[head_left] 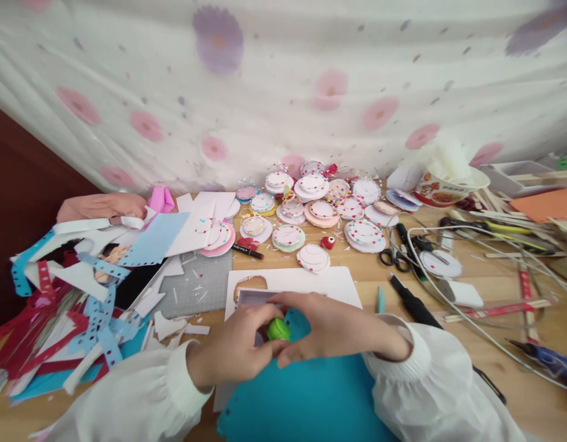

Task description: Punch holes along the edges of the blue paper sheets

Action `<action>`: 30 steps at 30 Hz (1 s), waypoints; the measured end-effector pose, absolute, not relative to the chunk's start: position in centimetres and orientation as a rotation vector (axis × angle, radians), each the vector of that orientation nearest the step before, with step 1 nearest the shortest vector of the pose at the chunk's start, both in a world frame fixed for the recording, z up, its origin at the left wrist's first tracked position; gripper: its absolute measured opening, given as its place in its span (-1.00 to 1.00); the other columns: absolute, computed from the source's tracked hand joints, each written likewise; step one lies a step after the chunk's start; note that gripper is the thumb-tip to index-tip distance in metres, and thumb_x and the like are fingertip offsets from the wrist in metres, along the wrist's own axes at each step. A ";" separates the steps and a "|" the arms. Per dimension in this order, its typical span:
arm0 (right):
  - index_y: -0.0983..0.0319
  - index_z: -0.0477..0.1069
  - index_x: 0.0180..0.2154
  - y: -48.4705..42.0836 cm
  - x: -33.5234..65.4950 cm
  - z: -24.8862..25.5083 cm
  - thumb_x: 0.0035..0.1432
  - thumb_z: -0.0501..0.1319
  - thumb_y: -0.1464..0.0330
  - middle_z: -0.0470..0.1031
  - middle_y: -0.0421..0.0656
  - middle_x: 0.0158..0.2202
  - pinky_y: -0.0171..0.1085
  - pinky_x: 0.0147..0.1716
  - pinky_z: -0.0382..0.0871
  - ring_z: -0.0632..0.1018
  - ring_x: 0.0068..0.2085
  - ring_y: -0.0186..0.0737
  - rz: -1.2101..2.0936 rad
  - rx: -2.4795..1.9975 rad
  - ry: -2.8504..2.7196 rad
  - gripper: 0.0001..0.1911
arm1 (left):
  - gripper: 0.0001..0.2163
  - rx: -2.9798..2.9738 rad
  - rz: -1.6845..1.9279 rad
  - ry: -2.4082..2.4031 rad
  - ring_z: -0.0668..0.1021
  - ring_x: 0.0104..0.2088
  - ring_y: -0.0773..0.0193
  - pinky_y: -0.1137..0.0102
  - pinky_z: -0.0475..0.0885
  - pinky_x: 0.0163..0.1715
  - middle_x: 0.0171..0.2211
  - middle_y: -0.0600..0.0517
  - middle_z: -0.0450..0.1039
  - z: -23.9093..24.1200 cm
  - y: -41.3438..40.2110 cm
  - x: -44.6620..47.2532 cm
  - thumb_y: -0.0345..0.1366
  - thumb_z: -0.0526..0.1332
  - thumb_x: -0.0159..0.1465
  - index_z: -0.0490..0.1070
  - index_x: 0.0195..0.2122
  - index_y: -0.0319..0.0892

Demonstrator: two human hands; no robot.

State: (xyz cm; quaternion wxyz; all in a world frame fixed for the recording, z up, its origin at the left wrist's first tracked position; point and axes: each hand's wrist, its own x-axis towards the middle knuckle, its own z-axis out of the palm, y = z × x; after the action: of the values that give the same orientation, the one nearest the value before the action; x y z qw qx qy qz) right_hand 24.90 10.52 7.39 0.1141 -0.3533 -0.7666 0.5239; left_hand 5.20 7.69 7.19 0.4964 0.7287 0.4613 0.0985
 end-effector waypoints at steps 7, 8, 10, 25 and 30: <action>0.21 0.43 -0.17 10.2 24.3 6.7 -0.14 0.41 0.14 0.52 -0.18 -0.25 -0.28 -0.28 0.32 0.50 -0.26 -0.16 1.470 -1.051 -2.334 -0.52 | -0.85 1.886 0.217 1.155 0.48 -0.37 0.25 0.43 0.33 -0.39 -0.36 0.01 0.47 6.2 7.2 5.3 -0.32 0.17 0.18 0.38 -0.23 -0.20; 0.22 0.44 -0.17 10.2 24.3 6.6 -0.15 0.42 0.17 0.53 -0.17 -0.26 -0.28 -0.27 0.32 0.50 -0.26 -0.16 1.472 -1.050 -2.323 -0.52 | -0.86 1.892 0.225 1.149 0.48 -0.37 0.26 0.43 0.34 -0.39 -0.37 0.01 0.47 6.2 7.1 5.3 -0.33 0.17 0.18 0.38 -0.24 -0.21; 0.23 0.44 -0.17 10.1 24.3 6.5 -0.13 0.42 0.21 0.53 -0.18 -0.26 -0.29 -0.27 0.31 0.50 -0.27 -0.18 1.487 -1.043 -2.300 -0.54 | -0.87 1.893 0.245 1.129 0.48 -0.38 0.27 0.43 0.34 -0.39 -0.39 0.02 0.46 6.0 7.1 5.4 -0.37 0.16 0.17 0.38 -0.25 -0.21; 0.21 0.53 -0.22 11.2 26.4 7.5 0.07 0.25 0.38 0.57 -0.11 -0.24 -0.27 -0.28 0.30 0.54 -0.23 -0.11 1.389 -1.187 -2.587 -0.81 | -0.63 2.214 0.182 1.153 0.51 -0.13 0.17 0.34 0.39 -0.14 -0.08 -0.02 0.48 9.0 8.2 2.9 -0.25 0.18 0.22 0.29 0.06 -0.10; 0.22 0.52 -0.25 11.1 26.3 7.1 0.07 0.24 0.41 0.58 -0.14 -0.30 -0.30 -0.34 0.29 0.54 -0.29 -0.16 1.315 -1.144 -2.620 -0.84 | -0.70 2.994 0.513 0.991 0.43 -0.50 0.20 0.30 0.32 -0.49 -0.53 0.04 0.39 13.0 6.9 3.3 -0.41 0.14 0.10 0.40 -0.12 -0.20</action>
State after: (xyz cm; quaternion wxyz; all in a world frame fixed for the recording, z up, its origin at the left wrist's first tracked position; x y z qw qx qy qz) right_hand 26.30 11.14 7.12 -0.0028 -0.3637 -0.8325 0.4179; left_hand 3.30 6.86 13.01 -0.0271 0.9367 0.3101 0.1605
